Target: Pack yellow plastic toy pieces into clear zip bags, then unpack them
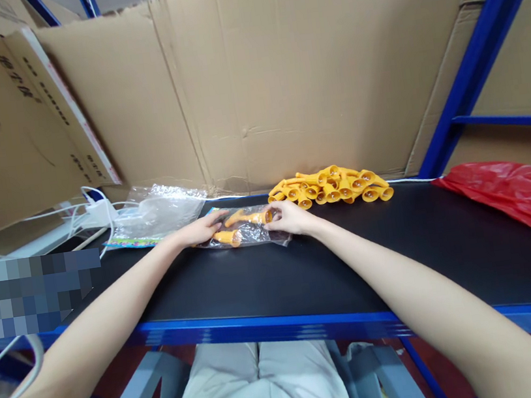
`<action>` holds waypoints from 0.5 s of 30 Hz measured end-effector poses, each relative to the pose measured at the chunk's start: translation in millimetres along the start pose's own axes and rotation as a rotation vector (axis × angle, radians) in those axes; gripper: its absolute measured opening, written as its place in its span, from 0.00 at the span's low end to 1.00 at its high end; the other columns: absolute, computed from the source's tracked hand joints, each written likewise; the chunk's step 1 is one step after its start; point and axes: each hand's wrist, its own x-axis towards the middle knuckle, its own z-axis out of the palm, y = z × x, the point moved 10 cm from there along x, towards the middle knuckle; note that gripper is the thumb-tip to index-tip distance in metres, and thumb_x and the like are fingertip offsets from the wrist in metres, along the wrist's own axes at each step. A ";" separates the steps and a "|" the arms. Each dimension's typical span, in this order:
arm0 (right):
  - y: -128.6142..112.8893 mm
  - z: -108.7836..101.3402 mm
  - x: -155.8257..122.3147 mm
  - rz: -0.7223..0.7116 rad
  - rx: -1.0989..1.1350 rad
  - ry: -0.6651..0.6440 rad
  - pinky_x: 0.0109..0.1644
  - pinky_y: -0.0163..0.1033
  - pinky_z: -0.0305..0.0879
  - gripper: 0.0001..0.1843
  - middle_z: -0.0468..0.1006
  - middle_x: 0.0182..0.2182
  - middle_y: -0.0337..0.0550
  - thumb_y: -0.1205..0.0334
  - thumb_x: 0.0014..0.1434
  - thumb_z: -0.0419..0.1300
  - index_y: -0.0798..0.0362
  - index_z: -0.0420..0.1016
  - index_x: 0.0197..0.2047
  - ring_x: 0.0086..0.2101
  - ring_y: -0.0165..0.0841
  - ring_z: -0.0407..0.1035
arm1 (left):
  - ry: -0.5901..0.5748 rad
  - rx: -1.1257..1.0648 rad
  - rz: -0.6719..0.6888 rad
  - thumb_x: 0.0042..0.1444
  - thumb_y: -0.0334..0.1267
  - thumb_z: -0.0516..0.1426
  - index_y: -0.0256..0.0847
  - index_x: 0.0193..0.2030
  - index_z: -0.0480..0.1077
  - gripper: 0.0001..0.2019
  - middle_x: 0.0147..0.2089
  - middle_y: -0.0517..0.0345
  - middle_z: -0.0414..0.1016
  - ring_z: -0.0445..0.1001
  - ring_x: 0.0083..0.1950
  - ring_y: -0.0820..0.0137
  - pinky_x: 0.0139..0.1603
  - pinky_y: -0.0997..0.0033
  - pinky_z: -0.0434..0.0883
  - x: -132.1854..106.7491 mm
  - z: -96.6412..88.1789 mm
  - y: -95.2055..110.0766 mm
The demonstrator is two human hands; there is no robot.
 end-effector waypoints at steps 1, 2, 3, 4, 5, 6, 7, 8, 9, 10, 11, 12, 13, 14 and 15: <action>-2.3 1.0 0.3 -0.024 -0.012 0.011 0.35 0.38 0.67 0.23 0.74 0.26 0.39 0.63 0.47 0.63 0.58 0.68 0.48 0.28 0.30 0.70 | -0.001 -0.009 0.006 0.58 0.34 0.45 0.36 0.64 0.53 0.25 0.67 0.50 0.53 0.53 0.67 0.66 0.65 0.66 0.52 -0.2 0.5 2.0; -5.0 1.5 0.4 -0.051 -0.037 0.021 0.37 0.38 0.68 0.23 0.75 0.28 0.41 0.63 0.47 0.63 0.58 0.69 0.48 0.29 0.31 0.70 | -0.002 -0.016 0.013 0.58 0.34 0.45 0.36 0.64 0.53 0.25 0.67 0.50 0.53 0.53 0.67 0.66 0.65 0.66 0.52 -0.1 1.2 4.0; -7.9 1.9 0.3 -0.079 -0.071 0.029 0.39 0.39 0.68 0.24 0.76 0.30 0.43 0.63 0.47 0.64 0.59 0.70 0.48 0.31 0.32 0.70 | -0.001 -0.024 0.023 0.59 0.35 0.45 0.36 0.64 0.52 0.25 0.67 0.50 0.53 0.53 0.67 0.66 0.66 0.66 0.51 0.1 2.1 5.9; -10.9 2.5 0.0 -0.108 -0.102 0.031 0.41 0.40 0.67 0.24 0.76 0.33 0.45 0.63 0.46 0.64 0.59 0.71 0.48 0.34 0.34 0.71 | 0.001 -0.030 0.037 0.59 0.35 0.45 0.36 0.64 0.52 0.25 0.67 0.50 0.53 0.53 0.67 0.66 0.66 0.67 0.51 0.5 3.1 7.9; -13.8 3.2 -0.3 -0.137 -0.125 0.030 0.43 0.41 0.67 0.24 0.76 0.36 0.47 0.62 0.46 0.64 0.59 0.71 0.48 0.36 0.35 0.71 | 0.005 -0.035 0.054 0.59 0.35 0.45 0.36 0.64 0.52 0.25 0.67 0.50 0.53 0.53 0.67 0.66 0.66 0.67 0.50 1.0 4.2 10.0; -16.5 3.8 -0.6 -0.166 -0.138 0.030 0.45 0.42 0.66 0.24 0.76 0.38 0.48 0.62 0.46 0.64 0.60 0.72 0.47 0.38 0.36 0.71 | 0.010 -0.041 0.073 0.59 0.35 0.45 0.36 0.64 0.52 0.25 0.67 0.50 0.53 0.52 0.67 0.66 0.66 0.67 0.50 1.5 5.4 11.9; -19.1 4.2 -0.9 -0.197 -0.144 0.033 0.46 0.42 0.66 0.23 0.76 0.40 0.49 0.62 0.46 0.64 0.60 0.72 0.47 0.39 0.36 0.70 | 0.013 -0.049 0.093 0.59 0.35 0.44 0.37 0.64 0.52 0.25 0.67 0.51 0.53 0.52 0.67 0.66 0.67 0.66 0.49 2.1 6.9 13.8; -21.4 4.5 -0.9 -0.229 -0.146 0.038 0.47 0.42 0.66 0.23 0.76 0.40 0.50 0.62 0.46 0.64 0.60 0.72 0.47 0.39 0.37 0.70 | 0.015 -0.060 0.114 0.59 0.35 0.44 0.37 0.64 0.51 0.25 0.67 0.51 0.53 0.52 0.67 0.66 0.67 0.66 0.49 2.6 8.5 15.6; -23.1 5.1 -0.7 -0.258 -0.148 0.043 0.47 0.43 0.66 0.22 0.76 0.40 0.50 0.63 0.47 0.64 0.60 0.72 0.47 0.40 0.37 0.71 | 0.015 -0.073 0.135 0.59 0.35 0.44 0.38 0.64 0.51 0.25 0.67 0.51 0.53 0.52 0.67 0.66 0.67 0.65 0.49 3.1 10.3 17.2; -24.1 6.2 0.0 -0.284 -0.152 0.047 0.47 0.43 0.66 0.22 0.76 0.39 0.49 0.63 0.47 0.64 0.60 0.73 0.46 0.39 0.37 0.71 | 0.013 -0.086 0.152 0.59 0.36 0.45 0.38 0.64 0.51 0.26 0.67 0.51 0.53 0.52 0.67 0.66 0.67 0.65 0.49 3.6 12.1 18.4; -24.4 7.3 1.1 -0.305 -0.157 0.054 0.46 0.43 0.66 0.21 0.77 0.38 0.49 0.64 0.47 0.64 0.60 0.73 0.46 0.39 0.37 0.71 | 0.012 -0.098 0.165 0.58 0.36 0.45 0.38 0.64 0.50 0.26 0.67 0.51 0.52 0.52 0.67 0.66 0.67 0.64 0.49 4.0 13.6 19.4; -23.8 8.3 2.7 -0.320 -0.157 0.064 0.45 0.43 0.66 0.20 0.77 0.37 0.49 0.64 0.47 0.64 0.60 0.73 0.45 0.38 0.37 0.71 | 0.011 -0.110 0.173 0.58 0.36 0.45 0.38 0.65 0.50 0.26 0.67 0.50 0.52 0.52 0.67 0.65 0.67 0.64 0.49 4.4 14.8 19.9; -22.3 9.2 4.6 -0.327 -0.150 0.076 0.44 0.43 0.67 0.20 0.76 0.36 0.49 0.64 0.47 0.64 0.61 0.73 0.45 0.37 0.37 0.71 | 0.010 -0.120 0.176 0.58 0.36 0.45 0.38 0.65 0.50 0.27 0.67 0.50 0.52 0.52 0.67 0.65 0.67 0.64 0.49 4.7 15.8 20.2; -20.0 9.9 6.8 -0.327 -0.134 0.087 0.43 0.43 0.68 0.20 0.76 0.35 0.48 0.64 0.47 0.64 0.61 0.73 0.45 0.35 0.36 0.71 | 0.010 -0.131 0.176 0.58 0.37 0.45 0.38 0.65 0.50 0.27 0.67 0.50 0.52 0.52 0.67 0.64 0.67 0.63 0.49 4.8 16.3 20.4; -17.4 10.8 9.0 -0.325 -0.110 0.097 0.42 0.43 0.68 0.20 0.76 0.34 0.48 0.64 0.47 0.64 0.61 0.72 0.45 0.34 0.35 0.71 | 0.010 -0.141 0.176 0.58 0.37 0.45 0.39 0.65 0.49 0.27 0.67 0.50 0.51 0.51 0.67 0.64 0.66 0.62 0.50 4.8 16.5 20.8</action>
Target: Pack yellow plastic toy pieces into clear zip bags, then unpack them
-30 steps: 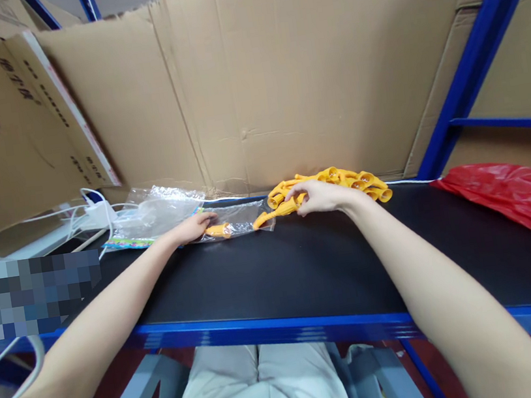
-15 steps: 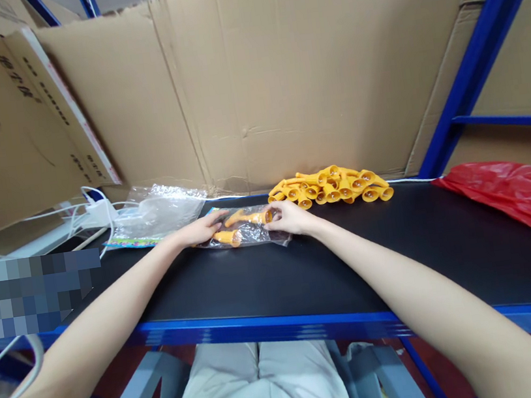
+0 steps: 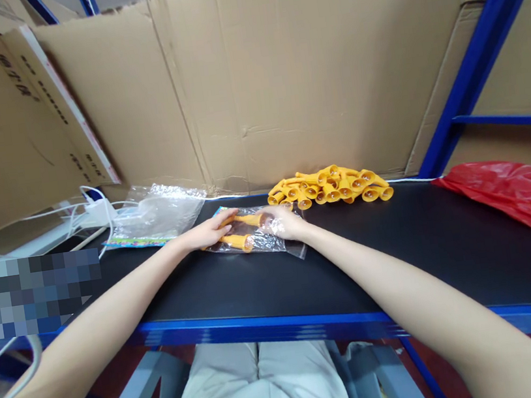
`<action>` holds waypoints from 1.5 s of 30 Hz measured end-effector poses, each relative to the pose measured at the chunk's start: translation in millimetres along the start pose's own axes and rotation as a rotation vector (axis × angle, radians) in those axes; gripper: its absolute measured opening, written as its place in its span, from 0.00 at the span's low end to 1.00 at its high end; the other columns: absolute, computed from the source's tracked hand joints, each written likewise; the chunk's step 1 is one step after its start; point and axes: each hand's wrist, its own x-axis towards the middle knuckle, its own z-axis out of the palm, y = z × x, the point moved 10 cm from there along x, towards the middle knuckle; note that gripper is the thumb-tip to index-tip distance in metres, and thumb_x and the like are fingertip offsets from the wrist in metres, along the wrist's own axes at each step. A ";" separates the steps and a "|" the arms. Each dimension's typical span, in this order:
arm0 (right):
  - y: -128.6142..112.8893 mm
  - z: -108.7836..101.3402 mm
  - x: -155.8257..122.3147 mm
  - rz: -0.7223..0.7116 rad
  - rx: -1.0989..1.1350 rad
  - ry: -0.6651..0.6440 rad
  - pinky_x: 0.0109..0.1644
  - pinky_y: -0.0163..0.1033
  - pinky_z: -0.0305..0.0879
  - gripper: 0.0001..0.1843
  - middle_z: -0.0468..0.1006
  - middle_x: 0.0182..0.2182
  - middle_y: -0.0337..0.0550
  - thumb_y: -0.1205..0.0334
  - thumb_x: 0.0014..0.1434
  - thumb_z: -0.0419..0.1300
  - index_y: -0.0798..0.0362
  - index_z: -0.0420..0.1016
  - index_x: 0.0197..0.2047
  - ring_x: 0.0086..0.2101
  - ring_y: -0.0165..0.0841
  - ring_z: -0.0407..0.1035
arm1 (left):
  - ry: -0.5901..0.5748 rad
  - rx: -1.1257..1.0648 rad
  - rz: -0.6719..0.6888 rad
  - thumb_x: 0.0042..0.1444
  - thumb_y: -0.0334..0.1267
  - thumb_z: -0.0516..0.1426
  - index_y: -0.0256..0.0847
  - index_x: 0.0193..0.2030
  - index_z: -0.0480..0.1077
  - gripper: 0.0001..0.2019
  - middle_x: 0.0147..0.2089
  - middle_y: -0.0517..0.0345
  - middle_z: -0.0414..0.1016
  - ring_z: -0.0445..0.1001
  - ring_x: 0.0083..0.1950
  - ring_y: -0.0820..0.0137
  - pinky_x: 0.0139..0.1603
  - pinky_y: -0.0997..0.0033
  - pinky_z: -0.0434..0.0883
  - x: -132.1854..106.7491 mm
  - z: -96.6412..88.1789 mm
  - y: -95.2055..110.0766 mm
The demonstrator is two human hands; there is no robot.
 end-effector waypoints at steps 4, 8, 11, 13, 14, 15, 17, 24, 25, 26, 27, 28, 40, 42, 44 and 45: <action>11.5 6.4 2.5 0.035 0.119 0.028 0.39 0.43 0.69 0.21 0.74 0.29 0.42 0.65 0.46 0.64 0.59 0.71 0.45 0.29 0.32 0.69 | -0.008 -0.012 -0.004 0.57 0.39 0.46 0.38 0.65 0.48 0.28 0.68 0.50 0.51 0.51 0.67 0.63 0.66 0.61 0.50 -0.6 0.3 3.4; 24.3 9.1 1.2 0.153 0.202 0.065 0.42 0.43 0.69 0.24 0.71 0.25 0.38 0.68 0.46 0.64 0.61 0.68 0.48 0.27 0.30 0.69 | -0.014 0.021 0.001 0.57 0.38 0.45 0.36 0.65 0.49 0.28 0.67 0.49 0.52 0.52 0.67 0.64 0.66 0.64 0.50 -0.9 0.2 6.7; 26.2 8.8 -0.9 0.211 0.254 0.074 0.45 0.44 0.69 0.26 0.74 0.29 0.43 0.67 0.48 0.64 0.60 0.67 0.51 0.31 0.32 0.71 | -0.026 0.057 -0.001 0.57 0.39 0.45 0.36 0.65 0.49 0.28 0.67 0.49 0.52 0.53 0.67 0.65 0.66 0.65 0.51 -0.6 1.0 7.8; 25.3 5.9 -1.7 0.230 0.270 0.090 0.47 0.45 0.68 0.25 0.76 0.37 0.49 0.63 0.49 0.63 0.60 0.67 0.51 0.34 0.33 0.72 | -0.034 0.095 -0.018 0.58 0.38 0.44 0.37 0.65 0.49 0.27 0.67 0.50 0.51 0.52 0.67 0.65 0.66 0.63 0.50 -0.7 1.1 7.7; 25.3 3.4 -1.8 0.237 0.279 0.109 0.48 0.46 0.68 0.24 0.75 0.41 0.52 0.61 0.50 0.63 0.59 0.68 0.50 0.36 0.34 0.72 | -0.039 0.123 -0.041 0.58 0.38 0.44 0.38 0.65 0.49 0.27 0.67 0.50 0.52 0.52 0.67 0.64 0.67 0.60 0.48 -1.1 0.8 6.6; 25.7 1.3 -1.5 0.242 0.302 0.127 0.49 0.46 0.67 0.21 0.74 0.43 0.53 0.59 0.52 0.62 0.59 0.70 0.48 0.38 0.35 0.72 | -0.046 0.156 -0.073 0.58 0.38 0.43 0.40 0.65 0.50 0.26 0.68 0.51 0.52 0.51 0.67 0.63 0.67 0.54 0.44 -1.7 0.4 4.8; 29.3 -1.4 -0.2 0.261 0.401 0.166 0.50 0.46 0.67 0.18 0.74 0.45 0.54 0.55 0.54 0.60 0.59 0.72 0.43 0.39 0.36 0.72 | -0.065 0.218 -0.139 0.59 0.38 0.43 0.43 0.64 0.50 0.25 0.68 0.53 0.50 0.49 0.68 0.59 0.65 0.42 0.37 -3.6 -0.7 1.2; 40.4 0.1 -3.4 0.392 0.662 0.225 0.48 0.48 0.69 0.21 0.72 0.49 0.52 0.52 0.55 0.59 0.57 0.72 0.47 0.38 0.38 0.73 | -0.099 0.336 -0.215 0.62 0.43 0.39 0.47 0.65 0.48 0.24 0.67 0.53 0.52 0.50 0.67 0.56 0.60 0.32 0.32 -7.6 -5.4 0.3; 35.1 -0.8 -3.8 0.366 0.623 0.212 0.49 0.48 0.68 0.22 0.72 0.49 0.52 0.53 0.53 0.61 0.56 0.72 0.47 0.40 0.38 0.72 | -0.080 0.343 -0.234 0.62 0.44 0.38 0.47 0.65 0.49 0.24 0.67 0.53 0.54 0.51 0.67 0.56 0.59 0.32 0.31 -7.6 -7.7 -0.7; 29.4 -1.5 -4.1 0.337 0.573 0.194 0.51 0.48 0.66 0.22 0.73 0.49 0.51 0.55 0.51 0.63 0.56 0.72 0.47 0.42 0.39 0.72 | -0.056 0.352 -0.251 0.63 0.44 0.37 0.47 0.65 0.50 0.24 0.66 0.53 0.56 0.52 0.66 0.56 0.59 0.32 0.30 -7.6 -10.4 -1.6; 24.3 -1.5 -4.4 0.311 0.525 0.175 0.53 0.47 0.65 0.23 0.73 0.48 0.51 0.57 0.49 0.65 0.56 0.72 0.47 0.44 0.39 0.71 | -0.029 0.365 -0.264 0.63 0.44 0.36 0.46 0.64 0.52 0.24 0.64 0.53 0.59 0.54 0.66 0.56 0.60 0.32 0.30 -7.4 -13.2 -2.0; 20.8 -0.6 -4.7 0.294 0.486 0.155 0.54 0.48 0.64 0.23 0.74 0.47 0.51 0.59 0.47 0.66 0.56 0.72 0.46 0.44 0.39 0.70 | -0.001 0.382 -0.268 0.63 0.45 0.35 0.46 0.63 0.54 0.24 0.63 0.52 0.61 0.56 0.65 0.56 0.60 0.33 0.31 -7.0 -15.7 -1.7; 4.5 12.1 2.6 0.063 0.389 -0.047 0.52 0.47 0.64 0.21 0.70 0.48 0.49 0.67 0.47 0.61 0.53 0.68 0.47 0.47 0.36 0.67 | -0.068 0.302 -0.187 0.62 0.51 0.33 0.36 0.67 0.46 0.31 0.70 0.51 0.40 0.38 0.70 0.68 0.67 0.62 0.41 1.3 7.1 2.9; -2.2 -7.1 4.6 0.031 0.148 0.031 0.51 0.46 0.64 0.15 0.74 0.42 0.47 0.72 0.47 0.57 0.54 0.72 0.40 0.44 0.36 0.69 | -0.087 0.297 -0.191 0.61 0.52 0.32 0.37 0.68 0.43 0.32 0.70 0.52 0.37 0.36 0.70 0.67 0.67 0.60 0.39 1.9 7.7 -2.7; -5.5 -35.3 4.0 0.035 -0.104 0.179 0.49 0.45 0.64 0.12 0.76 0.36 0.46 0.74 0.48 0.52 0.55 0.73 0.32 0.40 0.36 0.69 | -0.085 0.291 -0.188 0.61 0.54 0.31 0.38 0.68 0.43 0.33 0.70 0.53 0.36 0.35 0.70 0.66 0.67 0.58 0.39 2.8 5.4 -9.5; -6.1 -49.8 2.2 0.039 -0.210 0.257 0.49 0.45 0.64 0.12 0.76 0.35 0.46 0.74 0.49 0.50 0.55 0.73 0.31 0.39 0.36 0.69 | -0.079 0.289 -0.187 0.61 0.54 0.31 0.38 0.68 0.43 0.33 0.70 0.53 0.37 0.36 0.70 0.65 0.67 0.57 0.39 3.2 3.4 -13.2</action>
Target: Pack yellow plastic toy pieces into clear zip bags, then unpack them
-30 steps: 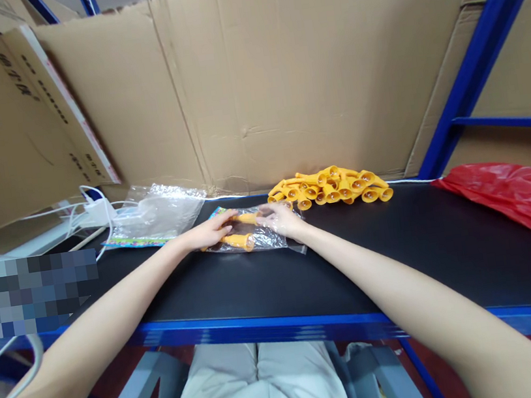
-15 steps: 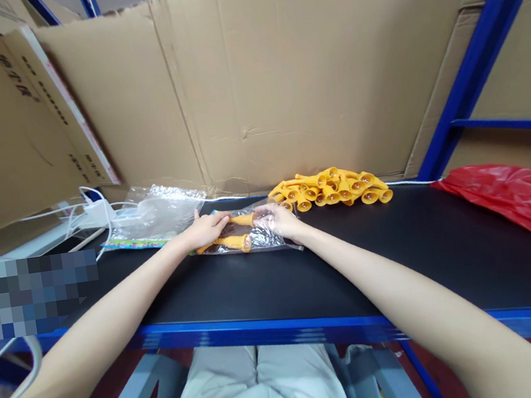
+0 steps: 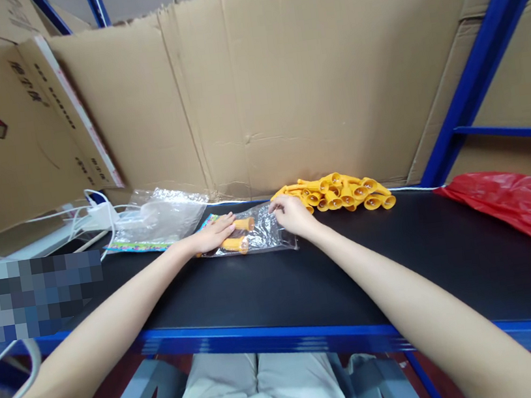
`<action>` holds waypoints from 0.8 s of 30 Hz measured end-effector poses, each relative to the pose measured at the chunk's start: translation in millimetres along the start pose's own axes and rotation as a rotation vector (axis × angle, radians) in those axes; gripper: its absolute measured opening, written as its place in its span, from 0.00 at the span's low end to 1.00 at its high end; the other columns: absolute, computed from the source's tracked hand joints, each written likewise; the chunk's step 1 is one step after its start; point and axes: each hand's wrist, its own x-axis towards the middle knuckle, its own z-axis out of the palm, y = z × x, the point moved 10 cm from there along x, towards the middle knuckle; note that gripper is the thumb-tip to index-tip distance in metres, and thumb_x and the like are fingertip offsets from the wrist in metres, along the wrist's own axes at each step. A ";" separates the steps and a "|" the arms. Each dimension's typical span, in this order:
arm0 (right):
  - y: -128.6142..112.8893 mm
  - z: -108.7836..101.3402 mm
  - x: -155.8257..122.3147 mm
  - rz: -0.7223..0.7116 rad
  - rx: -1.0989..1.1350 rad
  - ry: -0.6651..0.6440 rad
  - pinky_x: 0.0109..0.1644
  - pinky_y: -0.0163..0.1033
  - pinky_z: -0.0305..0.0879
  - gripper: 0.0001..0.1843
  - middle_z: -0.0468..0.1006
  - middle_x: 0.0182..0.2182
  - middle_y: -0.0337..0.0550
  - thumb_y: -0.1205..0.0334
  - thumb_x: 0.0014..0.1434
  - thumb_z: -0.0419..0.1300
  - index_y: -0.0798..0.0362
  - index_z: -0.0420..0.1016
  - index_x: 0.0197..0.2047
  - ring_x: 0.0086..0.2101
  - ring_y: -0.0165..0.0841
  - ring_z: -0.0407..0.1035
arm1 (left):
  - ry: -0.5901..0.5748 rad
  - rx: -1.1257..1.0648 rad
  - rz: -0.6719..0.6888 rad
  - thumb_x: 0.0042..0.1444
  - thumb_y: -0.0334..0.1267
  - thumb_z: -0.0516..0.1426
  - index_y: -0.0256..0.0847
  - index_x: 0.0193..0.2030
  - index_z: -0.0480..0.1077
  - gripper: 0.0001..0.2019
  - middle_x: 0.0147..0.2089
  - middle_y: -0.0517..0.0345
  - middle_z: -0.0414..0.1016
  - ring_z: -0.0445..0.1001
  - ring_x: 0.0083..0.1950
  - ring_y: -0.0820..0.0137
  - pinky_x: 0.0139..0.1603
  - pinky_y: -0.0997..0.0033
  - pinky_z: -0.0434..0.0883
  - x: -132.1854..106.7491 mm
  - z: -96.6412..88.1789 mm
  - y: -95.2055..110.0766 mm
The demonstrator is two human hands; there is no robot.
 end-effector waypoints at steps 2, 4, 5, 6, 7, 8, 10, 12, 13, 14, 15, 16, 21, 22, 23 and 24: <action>5.6 -23.8 0.4 -0.015 -0.184 0.140 0.49 0.46 0.63 0.15 0.75 0.37 0.48 0.74 0.50 0.47 0.55 0.74 0.35 0.42 0.38 0.68 | 0.017 -0.002 -0.015 0.60 0.54 0.31 0.39 0.68 0.44 0.33 0.70 0.54 0.38 0.36 0.70 0.64 0.67 0.57 0.39 1.5 -2.8 -8.8; 12.5 -35.6 -1.9 -0.043 -0.353 0.213 0.52 0.48 0.60 0.19 0.73 0.45 0.52 0.72 0.53 0.47 0.56 0.73 0.44 0.48 0.41 0.65 | 0.025 0.001 -0.041 0.60 0.54 0.32 0.39 0.68 0.44 0.33 0.70 0.54 0.38 0.37 0.70 0.64 0.67 0.58 0.39 1.8 -5.3 -16.9; 17.2 -36.2 -3.0 -0.051 -0.428 0.214 0.54 0.50 0.57 0.20 0.70 0.49 0.54 0.70 0.54 0.48 0.57 0.70 0.49 0.51 0.42 0.63 | 0.027 0.002 -0.052 0.60 0.53 0.32 0.39 0.68 0.44 0.32 0.70 0.54 0.38 0.37 0.70 0.65 0.67 0.59 0.39 1.6 -6.4 -19.8; 23.0 -33.2 -3.6 -0.050 -0.490 0.184 0.56 0.51 0.54 0.21 0.68 0.53 0.54 0.67 0.56 0.48 0.57 0.68 0.52 0.53 0.43 0.60 | 0.026 0.002 -0.060 0.60 0.53 0.32 0.38 0.68 0.44 0.32 0.70 0.54 0.39 0.37 0.70 0.65 0.67 0.59 0.39 1.2 -7.4 -21.9; 30.1 -28.4 -3.8 -0.031 -0.537 0.137 0.57 0.53 0.52 0.21 0.66 0.55 0.54 0.65 0.57 0.48 0.56 0.67 0.54 0.54 0.44 0.59 | 0.025 0.003 -0.065 0.60 0.52 0.32 0.38 0.68 0.44 0.32 0.70 0.54 0.39 0.38 0.70 0.65 0.67 0.60 0.39 0.8 -8.3 -23.4; 37.8 -22.5 -4.0 0.001 -0.572 0.077 0.57 0.55 0.51 0.22 0.66 0.55 0.54 0.63 0.59 0.48 0.54 0.65 0.55 0.55 0.44 0.59 | 0.025 0.003 -0.067 0.60 0.52 0.32 0.38 0.68 0.45 0.32 0.70 0.54 0.39 0.38 0.70 0.65 0.67 0.60 0.39 0.4 -9.0 -24.4; 50.4 -12.9 -4.8 0.076 -0.615 -0.029 0.55 0.57 0.51 0.21 0.69 0.53 0.54 0.60 0.60 0.47 0.53 0.64 0.56 0.53 0.45 0.61 | 0.030 0.005 -0.068 0.60 0.52 0.32 0.38 0.68 0.45 0.32 0.70 0.54 0.39 0.38 0.70 0.65 0.67 0.59 0.39 0.1 -10.4 -25.7; 53.9 -9.3 -5.2 0.113 -0.650 -0.070 0.52 0.56 0.53 0.21 0.71 0.50 0.54 0.60 0.60 0.47 0.54 0.63 0.55 0.51 0.45 0.63 | 0.032 0.010 -0.068 0.60 0.52 0.33 0.39 0.68 0.44 0.32 0.70 0.54 0.39 0.39 0.70 0.65 0.67 0.59 0.40 0.3 -10.7 -26.5; 52.3 -9.3 -5.1 0.108 -0.669 -0.069 0.51 0.54 0.54 0.20 0.72 0.49 0.55 0.60 0.59 0.49 0.55 0.63 0.54 0.50 0.45 0.63 | 0.033 0.012 -0.069 0.60 0.53 0.33 0.39 0.68 0.44 0.32 0.70 0.53 0.39 0.39 0.70 0.65 0.67 0.59 0.40 0.5 -10.9 -26.8; 49.8 -9.9 -4.8 0.095 -0.689 -0.059 0.50 0.53 0.54 0.20 0.72 0.48 0.55 0.60 0.58 0.50 0.56 0.64 0.53 0.49 0.45 0.64 | 0.032 0.014 -0.070 0.60 0.53 0.33 0.38 0.68 0.44 0.32 0.70 0.53 0.39 0.39 0.70 0.64 0.67 0.59 0.40 0.6 -10.9 -26.9; 47.2 -10.9 -4.7 0.082 -0.710 -0.044 0.49 0.53 0.54 0.20 0.72 0.47 0.56 0.60 0.58 0.51 0.56 0.64 0.52 0.48 0.46 0.64 | 0.029 0.015 -0.072 0.60 0.53 0.33 0.38 0.68 0.44 0.33 0.70 0.52 0.39 0.38 0.70 0.65 0.67 0.60 0.40 0.6 -10.7 -26.9; 44.8 -11.7 -4.7 0.068 -0.729 -0.032 0.49 0.52 0.54 0.19 0.73 0.47 0.56 0.60 0.57 0.52 0.57 0.65 0.51 0.47 0.46 0.65 | 0.025 0.015 -0.075 0.60 0.53 0.34 0.37 0.68 0.44 0.33 0.70 0.52 0.39 0.38 0.70 0.65 0.67 0.60 0.39 0.6 -10.6 -26.7; 33.7 -16.4 -4.9 -0.005 -0.732 0.039 0.48 0.49 0.54 0.17 0.73 0.44 0.57 0.62 0.58 0.50 0.59 0.66 0.49 0.46 0.46 0.65 | 0.019 0.011 -0.067 0.60 0.52 0.33 0.38 0.67 0.45 0.32 0.70 0.52 0.40 0.39 0.70 0.64 0.67 0.59 0.40 -0.1 -11.5 -24.3; 30.1 -19.4 -4.6 -0.021 -0.708 0.067 0.48 0.49 0.54 0.18 0.73 0.44 0.57 0.62 0.58 0.50 0.59 0.66 0.50 0.46 0.45 0.65 | 0.021 0.009 -0.064 0.60 0.52 0.33 0.38 0.67 0.45 0.32 0.70 0.51 0.40 0.39 0.70 0.64 0.67 0.59 0.40 -0.2 -11.8 -24.0; 25.8 -23.3 -4.3 -0.038 -0.678 0.099 0.48 0.48 0.55 0.19 0.72 0.45 0.57 0.61 0.59 0.49 0.59 0.65 0.52 0.47 0.45 0.64 | 0.022 0.006 -0.063 0.60 0.53 0.33 0.37 0.67 0.45 0.32 0.70 0.51 0.40 0.39 0.70 0.64 0.67 0.59 0.40 -0.3 -12.0 -24.1; 20.8 -27.9 -4.1 -0.057 -0.643 0.132 0.48 0.48 0.55 0.20 0.72 0.46 0.56 0.61 0.59 0.49 0.58 0.65 0.53 0.47 0.45 0.64 | 0.023 0.004 -0.063 0.60 0.53 0.34 0.37 0.67 0.45 0.33 0.70 0.51 0.40 0.39 0.70 0.64 0.67 0.60 0.40 -0.5 -12.2 -24.2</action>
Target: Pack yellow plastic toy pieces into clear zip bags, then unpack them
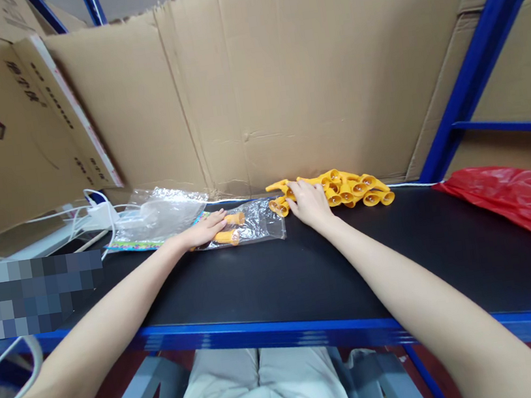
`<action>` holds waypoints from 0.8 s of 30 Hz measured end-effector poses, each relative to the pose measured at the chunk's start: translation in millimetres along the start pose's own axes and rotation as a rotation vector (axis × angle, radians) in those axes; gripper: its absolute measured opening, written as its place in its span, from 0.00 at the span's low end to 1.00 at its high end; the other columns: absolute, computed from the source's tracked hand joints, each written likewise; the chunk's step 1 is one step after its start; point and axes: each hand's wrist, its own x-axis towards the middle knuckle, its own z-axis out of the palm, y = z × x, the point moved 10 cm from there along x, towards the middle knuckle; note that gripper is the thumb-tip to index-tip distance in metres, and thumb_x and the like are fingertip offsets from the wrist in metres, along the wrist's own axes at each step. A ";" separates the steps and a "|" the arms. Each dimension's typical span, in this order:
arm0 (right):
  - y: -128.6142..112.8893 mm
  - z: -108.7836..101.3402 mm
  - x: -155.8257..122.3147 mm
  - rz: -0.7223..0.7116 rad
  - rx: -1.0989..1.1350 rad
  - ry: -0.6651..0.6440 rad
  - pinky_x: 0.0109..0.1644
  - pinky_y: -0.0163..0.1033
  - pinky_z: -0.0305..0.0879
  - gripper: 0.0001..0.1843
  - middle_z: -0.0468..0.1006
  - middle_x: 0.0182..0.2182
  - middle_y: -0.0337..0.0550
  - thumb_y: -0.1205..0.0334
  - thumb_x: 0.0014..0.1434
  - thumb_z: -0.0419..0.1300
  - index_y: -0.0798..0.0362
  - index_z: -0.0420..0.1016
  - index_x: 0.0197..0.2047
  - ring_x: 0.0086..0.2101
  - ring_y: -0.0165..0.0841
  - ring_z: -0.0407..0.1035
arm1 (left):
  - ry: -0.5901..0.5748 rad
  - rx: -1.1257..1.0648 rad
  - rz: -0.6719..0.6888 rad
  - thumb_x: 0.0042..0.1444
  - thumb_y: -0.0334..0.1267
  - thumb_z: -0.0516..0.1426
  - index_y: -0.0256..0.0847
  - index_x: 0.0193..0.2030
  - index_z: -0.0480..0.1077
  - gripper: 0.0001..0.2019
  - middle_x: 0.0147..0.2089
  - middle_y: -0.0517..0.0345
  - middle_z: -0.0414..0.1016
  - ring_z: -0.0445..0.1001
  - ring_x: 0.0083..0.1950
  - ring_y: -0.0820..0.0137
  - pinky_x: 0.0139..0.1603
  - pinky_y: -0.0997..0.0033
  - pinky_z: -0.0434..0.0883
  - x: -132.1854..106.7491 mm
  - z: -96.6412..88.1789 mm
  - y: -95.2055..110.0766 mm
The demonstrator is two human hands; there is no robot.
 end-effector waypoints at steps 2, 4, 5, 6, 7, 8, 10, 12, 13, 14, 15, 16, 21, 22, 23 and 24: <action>-2.7 -15.8 2.3 -0.006 0.075 0.074 0.48 0.49 0.56 0.22 0.71 0.46 0.55 0.59 0.60 0.49 0.56 0.63 0.56 0.47 0.45 0.64 | 0.000 -0.005 0.002 0.60 0.53 0.34 0.37 0.67 0.45 0.33 0.70 0.51 0.39 0.39 0.70 0.64 0.67 0.60 0.40 -0.5 -0.3 0.0; -5.4 -32.6 4.0 0.000 0.133 0.133 0.48 0.49 0.57 0.23 0.70 0.45 0.55 0.57 0.60 0.48 0.55 0.62 0.58 0.46 0.45 0.64 | 0.000 -0.010 0.009 0.60 0.53 0.34 0.39 0.67 0.45 0.32 0.70 0.52 0.40 0.39 0.70 0.64 0.67 0.59 0.40 -1.2 -0.8 0.7; -7.2 -40.8 4.5 0.006 0.149 0.157 0.48 0.50 0.57 0.24 0.70 0.45 0.55 0.57 0.60 0.48 0.55 0.62 0.58 0.46 0.45 0.64 | 0.000 -0.012 0.012 0.60 0.53 0.35 0.40 0.67 0.45 0.32 0.70 0.53 0.40 0.39 0.70 0.64 0.67 0.59 0.40 -1.5 -1.0 0.9; -9.9 -48.1 4.9 0.007 0.157 0.174 0.48 0.50 0.58 0.24 0.70 0.45 0.54 0.57 0.60 0.49 0.55 0.63 0.58 0.45 0.45 0.65 | 0.001 -0.015 0.012 0.60 0.53 0.35 0.40 0.67 0.45 0.32 0.70 0.53 0.40 0.39 0.70 0.64 0.67 0.59 0.40 -1.7 -1.2 0.9; -13.8 -54.4 5.0 0.002 0.159 0.186 0.47 0.49 0.58 0.24 0.70 0.44 0.54 0.57 0.60 0.49 0.55 0.64 0.57 0.44 0.44 0.65 | 0.002 -0.017 0.011 0.60 0.53 0.35 0.39 0.67 0.45 0.32 0.70 0.53 0.40 0.39 0.70 0.64 0.67 0.60 0.40 -1.8 -1.2 0.5; -18.7 -58.9 4.9 -0.010 0.160 0.186 0.47 0.48 0.59 0.23 0.70 0.42 0.54 0.57 0.59 0.50 0.56 0.65 0.55 0.43 0.43 0.65 | 0.001 -0.018 0.010 0.60 0.54 0.35 0.38 0.67 0.46 0.33 0.70 0.52 0.39 0.38 0.70 0.64 0.67 0.61 0.40 -1.7 -1.0 -0.1; -30.4 -61.2 4.3 -0.043 0.154 0.151 0.45 0.45 0.61 0.20 0.70 0.40 0.53 0.57 0.58 0.51 0.58 0.69 0.51 0.41 0.41 0.66 | 0.002 -0.016 0.012 0.60 0.54 0.35 0.35 0.67 0.46 0.34 0.70 0.51 0.39 0.38 0.70 0.65 0.67 0.63 0.40 -0.9 -0.1 -1.4; -42.3 -53.5 2.4 -0.077 0.135 0.069 0.42 0.42 0.62 0.17 0.70 0.39 0.52 0.58 0.57 0.53 0.58 0.70 0.47 0.39 0.40 0.67 | 0.008 -0.013 0.019 0.60 0.54 0.35 0.34 0.67 0.46 0.34 0.70 0.50 0.40 0.38 0.70 0.65 0.67 0.64 0.40 0.4 1.0 -2.6; -47.3 -46.6 0.9 -0.087 0.123 0.016 0.41 0.41 0.62 0.16 0.70 0.40 0.52 0.59 0.56 0.54 0.58 0.71 0.46 0.39 0.40 0.67 | 0.012 -0.013 0.024 0.60 0.54 0.35 0.35 0.67 0.46 0.34 0.70 0.51 0.40 0.38 0.70 0.65 0.67 0.64 0.40 1.2 1.4 -3.2; -51.8 -38.1 -1.0 -0.096 0.113 -0.042 0.40 0.41 0.62 0.16 0.70 0.40 0.52 0.60 0.55 0.55 0.58 0.71 0.45 0.39 0.40 0.67 | 0.016 -0.013 0.028 0.60 0.54 0.35 0.36 0.67 0.47 0.33 0.70 0.51 0.40 0.38 0.70 0.65 0.67 0.63 0.41 1.8 1.8 -3.6; -55.9 -28.8 -3.3 -0.105 0.108 -0.100 0.40 0.41 0.62 0.15 0.71 0.41 0.52 0.62 0.54 0.55 0.57 0.71 0.44 0.39 0.40 0.67 | 0.019 -0.014 0.031 0.60 0.54 0.35 0.37 0.67 0.47 0.33 0.70 0.52 0.40 0.39 0.70 0.65 0.67 0.62 0.41 2.4 2.1 -4.1; -59.9 -19.4 -5.7 -0.115 0.116 -0.158 0.40 0.40 0.62 0.15 0.71 0.41 0.52 0.63 0.53 0.56 0.57 0.71 0.44 0.39 0.40 0.68 | 0.020 -0.013 0.030 0.60 0.54 0.35 0.38 0.67 0.47 0.33 0.70 0.52 0.41 0.39 0.70 0.65 0.67 0.61 0.41 2.9 2.5 -4.7; -71.7 6.5 -12.0 -0.139 0.332 -0.374 0.40 0.37 0.62 0.19 0.74 0.38 0.48 0.65 0.50 0.59 0.57 0.71 0.47 0.37 0.37 0.69 | 0.012 -0.007 0.021 0.60 0.54 0.35 0.41 0.67 0.47 0.32 0.70 0.54 0.41 0.40 0.70 0.65 0.67 0.60 0.40 3.3 3.2 -5.7; -68.6 5.1 -10.8 -0.121 0.348 -0.387 0.39 0.37 0.62 0.17 0.75 0.36 0.47 0.65 0.51 0.58 0.56 0.72 0.46 0.36 0.36 0.69 | 0.012 -0.007 0.021 0.60 0.54 0.35 0.41 0.67 0.47 0.32 0.70 0.54 0.41 0.40 0.70 0.65 0.67 0.61 0.40 3.1 3.0 -5.4; -63.2 2.5 -9.2 -0.097 0.330 -0.395 0.38 0.38 0.62 0.14 0.76 0.34 0.46 0.65 0.52 0.57 0.55 0.73 0.44 0.34 0.35 0.69 | 0.010 -0.008 0.022 0.59 0.54 0.35 0.41 0.67 0.47 0.32 0.70 0.54 0.41 0.40 0.70 0.65 0.67 0.61 0.40 2.8 2.8 -5.1; -55.6 0.0 -7.7 -0.067 0.284 -0.405 0.37 0.38 0.62 0.11 0.76 0.32 0.45 0.66 0.53 0.56 0.54 0.75 0.40 0.33 0.35 0.69 | 0.008 -0.009 0.020 0.59 0.54 0.35 0.40 0.67 0.47 0.32 0.70 0.54 0.41 0.39 0.70 0.66 0.67 0.62 0.40 2.4 2.7 -5.0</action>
